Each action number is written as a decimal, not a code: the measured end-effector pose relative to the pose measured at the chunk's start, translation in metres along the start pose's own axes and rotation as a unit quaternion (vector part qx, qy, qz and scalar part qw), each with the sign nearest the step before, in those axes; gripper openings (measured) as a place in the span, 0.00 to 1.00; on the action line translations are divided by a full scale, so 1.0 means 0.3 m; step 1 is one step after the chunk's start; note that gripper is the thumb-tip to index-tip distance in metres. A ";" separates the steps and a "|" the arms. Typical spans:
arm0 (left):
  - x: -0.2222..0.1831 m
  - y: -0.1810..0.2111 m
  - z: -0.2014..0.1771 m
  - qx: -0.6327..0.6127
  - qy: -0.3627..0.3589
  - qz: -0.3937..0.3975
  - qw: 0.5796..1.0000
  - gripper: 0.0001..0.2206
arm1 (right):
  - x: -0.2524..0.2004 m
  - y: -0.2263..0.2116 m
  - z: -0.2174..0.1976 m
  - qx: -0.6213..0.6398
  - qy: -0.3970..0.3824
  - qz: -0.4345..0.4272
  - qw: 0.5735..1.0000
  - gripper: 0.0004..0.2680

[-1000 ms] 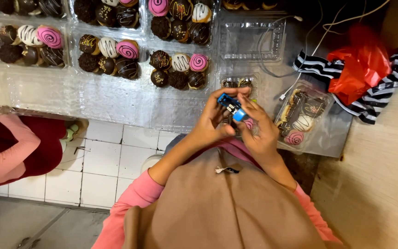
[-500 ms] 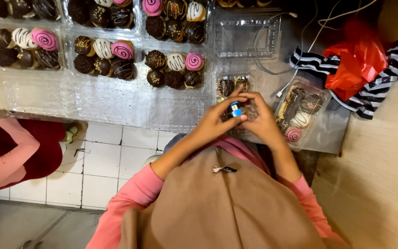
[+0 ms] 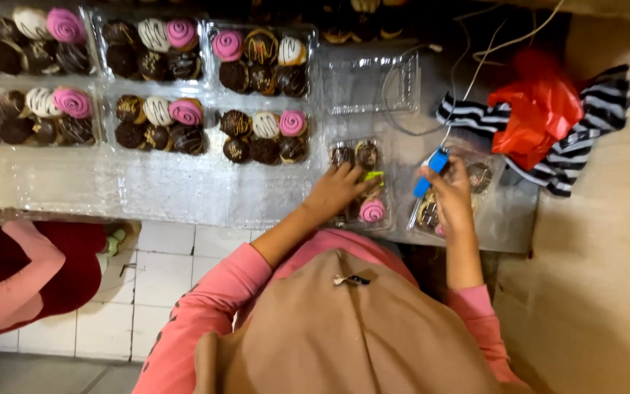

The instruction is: The person packages assorted glazed donuts into plastic containers and seals them with tape.

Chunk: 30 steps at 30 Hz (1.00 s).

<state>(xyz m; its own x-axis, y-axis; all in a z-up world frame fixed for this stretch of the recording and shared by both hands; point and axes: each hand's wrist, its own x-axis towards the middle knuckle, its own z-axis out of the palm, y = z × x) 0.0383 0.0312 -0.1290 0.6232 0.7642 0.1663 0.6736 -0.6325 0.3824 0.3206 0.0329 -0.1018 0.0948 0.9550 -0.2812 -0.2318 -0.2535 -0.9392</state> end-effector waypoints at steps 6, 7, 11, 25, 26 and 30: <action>0.219 -0.104 -0.111 0.045 -0.003 0.048 0.998 0.25 | 0.016 -0.013 -0.010 0.035 0.052 0.002 0.998 0.15; 0.269 -0.130 -0.159 0.054 0.040 0.053 0.996 0.24 | 0.011 -0.022 0.000 0.033 0.050 -0.003 0.998 0.14; 0.500 -0.225 -0.440 0.104 0.204 0.051 0.972 0.24 | -0.004 0.008 -0.013 0.040 0.054 -0.016 0.998 0.13; 0.295 -0.119 -0.382 0.013 0.238 -0.092 0.967 0.27 | -0.001 0.286 -0.021 -0.059 0.029 0.154 0.986 0.11; 0.187 -0.071 -0.316 -0.076 0.169 -0.148 0.972 0.26 | 0.005 0.336 -0.032 -0.092 0.032 0.138 0.986 0.12; -0.138 -0.060 0.022 -0.161 -0.032 -0.260 0.951 0.31 | -0.020 0.381 -0.013 -0.188 0.039 0.104 0.976 0.12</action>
<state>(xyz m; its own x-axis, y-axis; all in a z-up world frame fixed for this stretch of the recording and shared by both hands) 0.0029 0.0101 -0.1487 0.2682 0.9476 -0.1737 0.7472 -0.0908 0.6583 0.2974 -0.0024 -0.2082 0.1609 0.8660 -0.4735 0.1154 -0.4929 -0.8624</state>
